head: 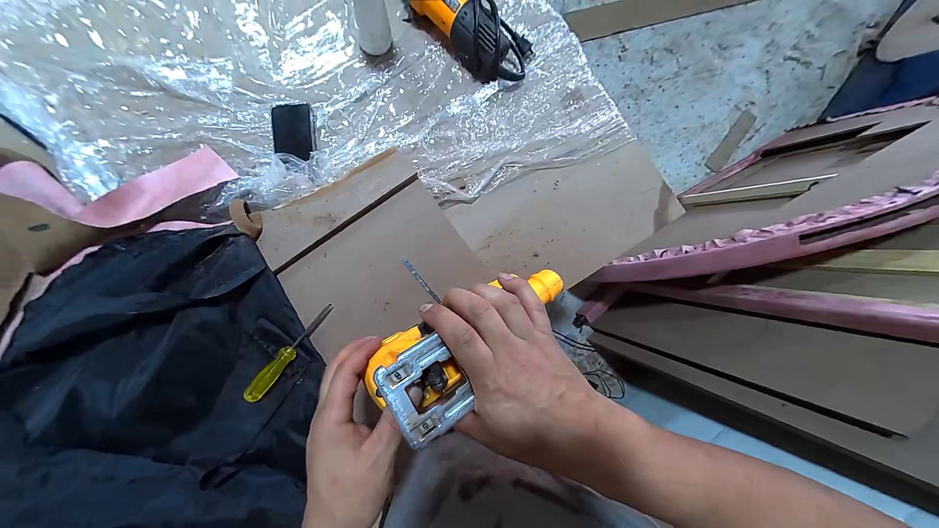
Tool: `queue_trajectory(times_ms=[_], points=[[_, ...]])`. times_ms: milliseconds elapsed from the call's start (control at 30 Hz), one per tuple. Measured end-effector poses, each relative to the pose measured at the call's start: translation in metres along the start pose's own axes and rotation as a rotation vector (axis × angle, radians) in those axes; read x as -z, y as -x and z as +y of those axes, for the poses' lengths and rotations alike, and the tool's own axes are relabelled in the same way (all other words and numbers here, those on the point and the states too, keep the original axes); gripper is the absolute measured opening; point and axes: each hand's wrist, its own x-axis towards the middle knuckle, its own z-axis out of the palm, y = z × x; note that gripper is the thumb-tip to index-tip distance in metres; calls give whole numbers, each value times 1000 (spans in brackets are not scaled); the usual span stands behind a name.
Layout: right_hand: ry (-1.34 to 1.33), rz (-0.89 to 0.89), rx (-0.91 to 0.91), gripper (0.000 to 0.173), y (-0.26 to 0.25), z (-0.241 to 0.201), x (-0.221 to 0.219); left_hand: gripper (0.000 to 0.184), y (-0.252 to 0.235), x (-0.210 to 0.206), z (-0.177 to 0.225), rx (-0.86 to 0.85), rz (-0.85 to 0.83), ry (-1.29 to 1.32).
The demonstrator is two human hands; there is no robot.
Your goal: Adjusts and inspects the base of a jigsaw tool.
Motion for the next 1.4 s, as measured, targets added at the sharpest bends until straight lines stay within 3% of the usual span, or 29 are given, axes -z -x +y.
queue_trajectory(times_ms=[133, 267, 367, 433, 500, 567, 633, 767, 867, 967, 1033, 1133, 1233, 1333, 1400], points=[[-85, -33, 114, 93, -6, 29, 13, 55, -13, 3, -1, 128, -75, 97], [-283, -126, 36, 108, -1, 92, 9, 52, -27, 8, -18, 83, -117, 80], [-308, -144, -23, 101, 7, 117, -10, 50, -44, 12, -26, 45, -231, 133], [-199, -133, 37, 84, 10, 122, -17, 47, -53, 12, -25, 34, -261, 142], [-91, -4, 138, 64, 10, 125, -24, 47, -64, 13, -23, 24, -269, 141], [-37, 85, 179, 62, 6, 124, -27, 40, -77, 12, -19, 76, -262, 184], [-78, 38, 103, 69, -2, 117, -21, 34, -87, 13, -10, 232, -274, 276], [-222, -513, -218, 68, -37, 84, 22, 50, -85, 30, -1, 624, -326, 443], [-343, -956, -366, 72, -74, 66, 35, 56, -76, 45, -19, 858, -403, 585], [-273, -1130, -411, 74, -109, 43, 39, 50, -77, 39, -55, 871, -408, 788], [-190, -1171, -395, 65, -124, 25, 52, 49, -75, 26, -77, 800, -403, 938], [-180, -1086, -358, 47, -131, 11, 83, 51, -78, -2, -100, 684, -489, 1257], [-176, -714, -210, 46, -119, -6, 105, 63, -77, -24, -99, 668, -547, 1554], [-95, -394, -65, 43, -126, -15, 94, 61, -86, -35, -91, 726, -498, 1637], [-38, -308, -40, 41, -125, -24, 87, 60, -82, -35, -91, 742, -468, 1626]])
